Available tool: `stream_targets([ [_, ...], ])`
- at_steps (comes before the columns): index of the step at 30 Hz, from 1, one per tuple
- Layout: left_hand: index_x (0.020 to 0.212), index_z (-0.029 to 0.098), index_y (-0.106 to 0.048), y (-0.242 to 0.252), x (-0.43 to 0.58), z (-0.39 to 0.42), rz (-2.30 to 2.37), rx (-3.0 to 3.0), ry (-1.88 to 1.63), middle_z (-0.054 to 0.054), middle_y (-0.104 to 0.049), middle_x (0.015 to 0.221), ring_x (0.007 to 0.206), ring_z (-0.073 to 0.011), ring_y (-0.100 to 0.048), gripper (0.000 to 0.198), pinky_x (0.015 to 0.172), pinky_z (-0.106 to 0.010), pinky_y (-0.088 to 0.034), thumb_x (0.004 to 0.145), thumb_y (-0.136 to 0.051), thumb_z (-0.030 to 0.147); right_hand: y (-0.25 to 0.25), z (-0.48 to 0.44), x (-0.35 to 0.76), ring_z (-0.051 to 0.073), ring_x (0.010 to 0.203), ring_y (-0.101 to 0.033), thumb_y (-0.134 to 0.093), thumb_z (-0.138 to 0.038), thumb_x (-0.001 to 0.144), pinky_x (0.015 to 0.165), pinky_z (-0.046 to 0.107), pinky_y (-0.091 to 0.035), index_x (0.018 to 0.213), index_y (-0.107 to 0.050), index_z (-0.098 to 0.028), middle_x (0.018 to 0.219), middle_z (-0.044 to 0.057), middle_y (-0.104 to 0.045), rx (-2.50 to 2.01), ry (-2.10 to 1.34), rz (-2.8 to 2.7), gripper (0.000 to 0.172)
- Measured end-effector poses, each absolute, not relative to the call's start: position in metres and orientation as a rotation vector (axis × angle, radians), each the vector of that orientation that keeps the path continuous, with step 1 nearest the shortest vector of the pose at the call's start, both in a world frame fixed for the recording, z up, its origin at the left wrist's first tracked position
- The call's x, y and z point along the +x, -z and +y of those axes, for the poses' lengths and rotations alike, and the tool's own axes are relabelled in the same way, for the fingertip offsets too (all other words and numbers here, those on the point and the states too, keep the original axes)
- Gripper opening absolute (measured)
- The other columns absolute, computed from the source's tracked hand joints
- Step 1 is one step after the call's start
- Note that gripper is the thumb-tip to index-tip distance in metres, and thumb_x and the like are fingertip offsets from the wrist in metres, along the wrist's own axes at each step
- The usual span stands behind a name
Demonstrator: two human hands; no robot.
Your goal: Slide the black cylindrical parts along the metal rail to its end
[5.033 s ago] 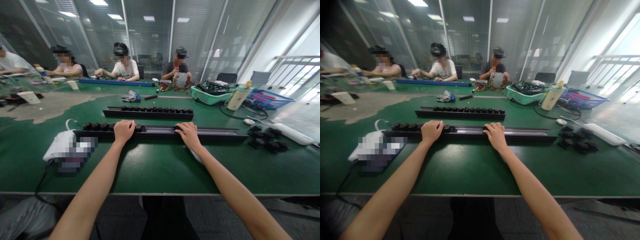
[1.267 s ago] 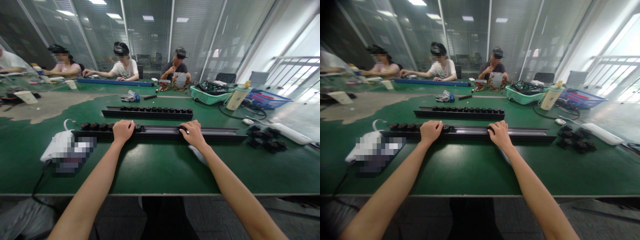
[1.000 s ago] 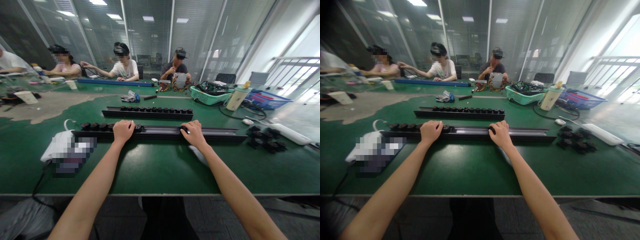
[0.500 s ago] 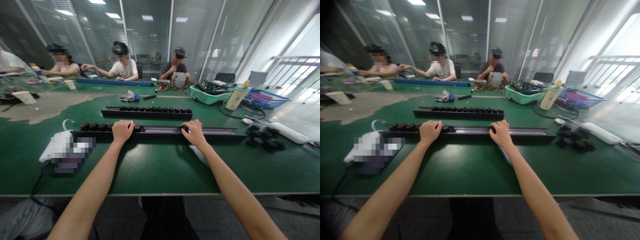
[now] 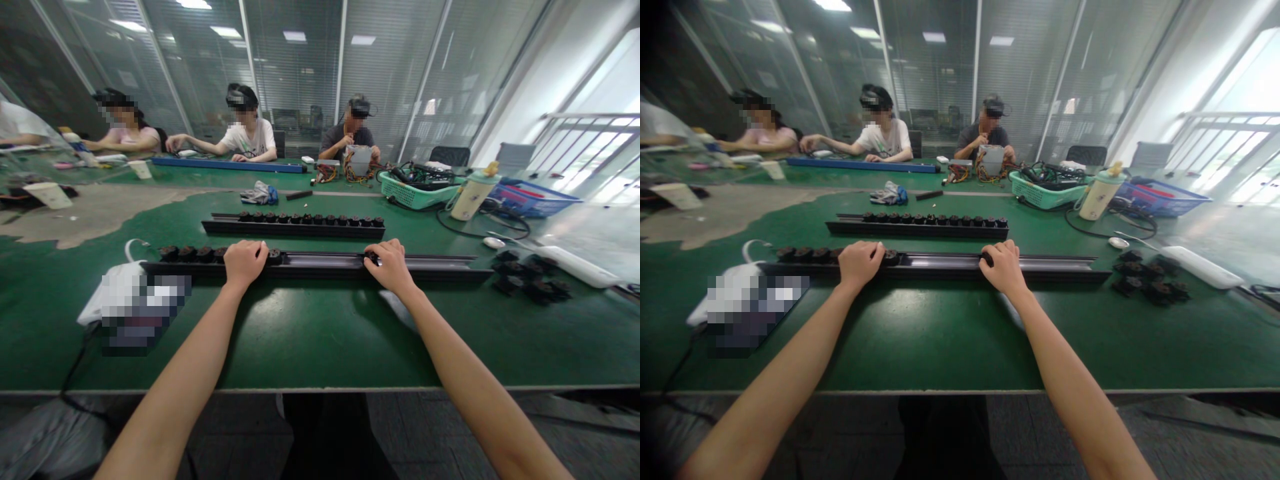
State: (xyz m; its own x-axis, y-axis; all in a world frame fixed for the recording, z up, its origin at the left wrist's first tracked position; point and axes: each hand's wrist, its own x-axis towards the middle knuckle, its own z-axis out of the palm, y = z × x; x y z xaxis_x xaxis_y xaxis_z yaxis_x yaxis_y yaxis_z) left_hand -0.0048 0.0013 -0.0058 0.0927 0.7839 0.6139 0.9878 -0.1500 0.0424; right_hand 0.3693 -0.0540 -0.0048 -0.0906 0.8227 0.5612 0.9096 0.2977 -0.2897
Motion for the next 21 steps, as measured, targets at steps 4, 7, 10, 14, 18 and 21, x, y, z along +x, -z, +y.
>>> stream_targets([
  [4, 0.076, 0.020, -0.073, 0.005, -0.005, 0.001, -1.752, -2.001, 0.744, -0.013, -0.075, 0.089, 0.086, -0.0283, -0.066, 0.049, 0.072, -0.037, -0.039, 0.101, -0.037, 0.040, 0.004, -0.054, 0.370, 0.032, 0.108, -0.048, -0.058, -0.029, 0.089, 0.093, 0.045, -0.036, 0.101, -0.075, -0.023, 0.100, 0.011, -0.072, -1.557, 0.162, -1.928, 0.022],
  [7, 0.075, 0.020, -0.073, 0.005, -0.005, 0.001, -1.755, -2.007, 0.749, -0.013, -0.075, 0.089, 0.086, -0.0283, -0.066, 0.048, 0.072, -0.037, -0.039, 0.101, -0.037, 0.040, 0.005, -0.053, 0.370, 0.032, 0.108, -0.047, -0.057, -0.030, 0.089, 0.093, 0.045, -0.036, 0.102, -0.074, -0.023, 0.100, 0.012, -0.071, -1.568, 0.160, -1.931, 0.022],
  [10, 0.076, 0.020, -0.073, 0.004, -0.004, 0.000, -1.757, -2.010, 0.742, -0.013, -0.075, 0.089, 0.087, -0.0283, -0.066, 0.048, 0.073, -0.037, -0.039, 0.101, -0.037, 0.040, 0.007, -0.052, 0.370, 0.033, 0.109, -0.046, -0.057, -0.030, 0.090, 0.093, 0.045, -0.037, 0.106, -0.073, -0.023, 0.102, 0.012, -0.069, -1.596, 0.167, -1.937, 0.024],
  [14, 0.077, 0.020, -0.072, 0.004, -0.003, 0.000, -1.749, -2.021, 0.729, -0.013, -0.075, 0.090, 0.088, -0.0284, -0.066, 0.049, 0.073, -0.038, -0.039, 0.101, -0.035, 0.040, 0.011, -0.051, 0.369, 0.033, 0.108, -0.045, -0.055, -0.032, 0.090, 0.091, 0.044, -0.038, 0.113, -0.071, -0.020, 0.108, 0.014, -0.064, -1.656, 0.199, -1.939, 0.030],
  [18, 0.076, 0.020, -0.071, 0.004, -0.003, 0.000, -1.748, -2.015, 0.726, -0.013, -0.075, 0.089, 0.087, -0.0280, -0.066, 0.048, 0.072, -0.037, -0.038, 0.102, -0.035, 0.040, 0.014, -0.051, 0.371, 0.033, 0.107, -0.044, -0.057, -0.038, 0.090, 0.090, 0.045, -0.039, 0.109, -0.071, -0.020, 0.110, 0.015, -0.058, -1.692, 0.247, -1.914, 0.030],
  [21, 0.075, 0.020, -0.071, 0.004, -0.004, 0.000, -1.738, -2.011, 0.737, -0.013, -0.075, 0.088, 0.086, -0.0280, -0.066, 0.048, 0.072, -0.037, -0.038, 0.101, -0.036, 0.039, 0.015, -0.050, 0.372, 0.033, 0.106, -0.044, -0.059, -0.041, 0.090, 0.089, 0.045, -0.039, 0.105, -0.072, -0.021, 0.107, 0.015, -0.057, -1.700, 0.269, -1.904, 0.029],
])
